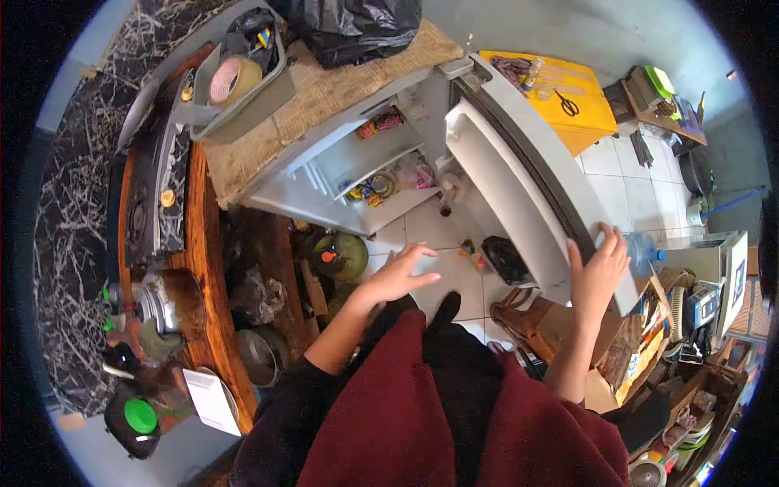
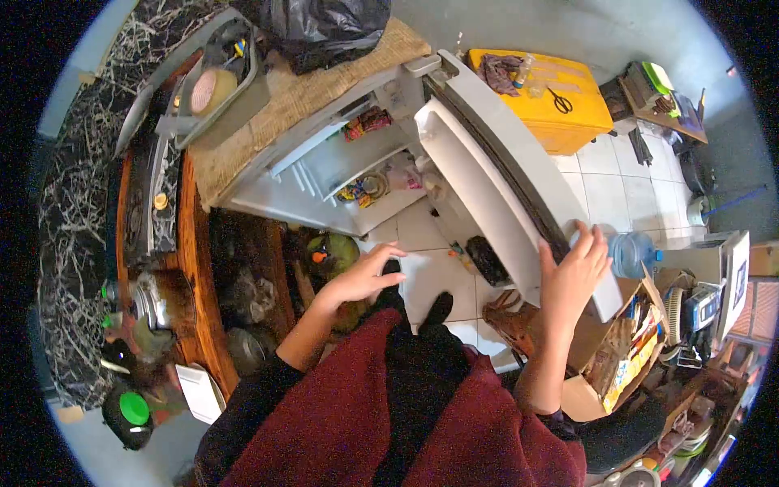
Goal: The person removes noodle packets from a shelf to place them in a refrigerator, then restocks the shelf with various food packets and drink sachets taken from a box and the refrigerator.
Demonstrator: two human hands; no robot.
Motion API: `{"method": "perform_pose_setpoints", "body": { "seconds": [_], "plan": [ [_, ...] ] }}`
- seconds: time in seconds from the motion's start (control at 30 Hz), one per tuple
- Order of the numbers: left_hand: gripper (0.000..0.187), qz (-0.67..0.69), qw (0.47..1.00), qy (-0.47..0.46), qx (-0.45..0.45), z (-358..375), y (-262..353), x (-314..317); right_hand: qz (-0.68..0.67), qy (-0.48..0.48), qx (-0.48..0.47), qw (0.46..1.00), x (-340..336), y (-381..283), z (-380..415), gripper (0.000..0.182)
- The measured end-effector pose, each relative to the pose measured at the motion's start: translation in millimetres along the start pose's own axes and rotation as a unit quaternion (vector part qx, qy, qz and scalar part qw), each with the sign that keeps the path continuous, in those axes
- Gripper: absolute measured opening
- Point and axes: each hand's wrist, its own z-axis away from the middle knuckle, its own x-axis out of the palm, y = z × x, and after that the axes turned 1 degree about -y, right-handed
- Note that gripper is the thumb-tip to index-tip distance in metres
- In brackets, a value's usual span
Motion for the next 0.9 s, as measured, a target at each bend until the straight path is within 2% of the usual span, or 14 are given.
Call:
{"method": "perform_pose_setpoints", "body": {
  "seconds": [0.07, 0.1, 0.17, 0.23, 0.27, 0.33, 0.4, 0.43, 0.57, 0.63, 0.73, 0.77, 0.83, 0.9],
  "plan": [
    [0.046, 0.067, 0.998, 0.000, -0.018, -14, -49, -10, 0.047, 0.065, 0.030, 0.996, 19, -5, -9, 0.056],
    [0.045, 0.282, 0.957, 0.041, -0.055, -22, -70, -16, 0.012, 0.104, 0.039, 0.994, 27, -16, -12, 0.054],
    [0.047, 0.580, 0.779, 0.118, -0.207, -40, -101, -35, -0.206, 0.210, -0.019, 0.956, 55, -50, -11, 0.048],
    [0.050, 0.531, 0.813, 0.148, -0.190, -73, -186, -29, -0.213, 0.143, -0.175, 0.950, 137, -60, 21, 0.033],
    [0.054, 0.479, 0.841, 0.179, -0.176, -93, -223, -36, -0.371, 0.150, -0.221, 0.889, 155, -103, 19, 0.027],
    [0.052, 0.482, 0.814, 0.213, -0.245, -130, -254, -54, -0.388, -0.044, -0.239, 0.889, 200, -149, 23, 0.028],
    [0.044, 0.386, 0.797, 0.288, -0.364, -172, -281, -81, -0.458, -0.126, -0.201, 0.857, 297, -183, 17, 0.028],
    [0.036, 0.368, 0.824, 0.344, -0.259, -200, -355, -76, -0.445, -0.163, -0.166, 0.864, 344, -201, 6, 0.028],
    [0.037, 0.289, 0.845, 0.399, -0.211, -253, -435, -110, -0.425, -0.207, -0.105, 0.875, 533, -256, -51, 0.034],
    [0.037, -0.053, 0.859, 0.485, -0.154, -274, -470, -122, -0.440, -0.178, -0.100, 0.874, 592, -276, -78, 0.035],
    [0.037, -0.115, 0.823, 0.543, -0.122, -310, -534, -139, -0.503, -0.173, -0.006, 0.847, 650, -299, -110, 0.030],
    [0.037, -0.121, 0.822, 0.544, -0.114, -316, -531, -147, -0.544, -0.153, -0.021, 0.825, 668, -308, -119, 0.030],
    [0.035, 0.226, 0.850, 0.382, -0.284, -329, -526, -163, -0.585, -0.127, -0.041, 0.800, 687, -315, -133, 0.030],
    [0.038, 0.147, 0.853, 0.421, -0.273, -351, -564, -160, -0.683, -0.231, 0.002, 0.693, 686, -316, -140, 0.028]
  ]
}}
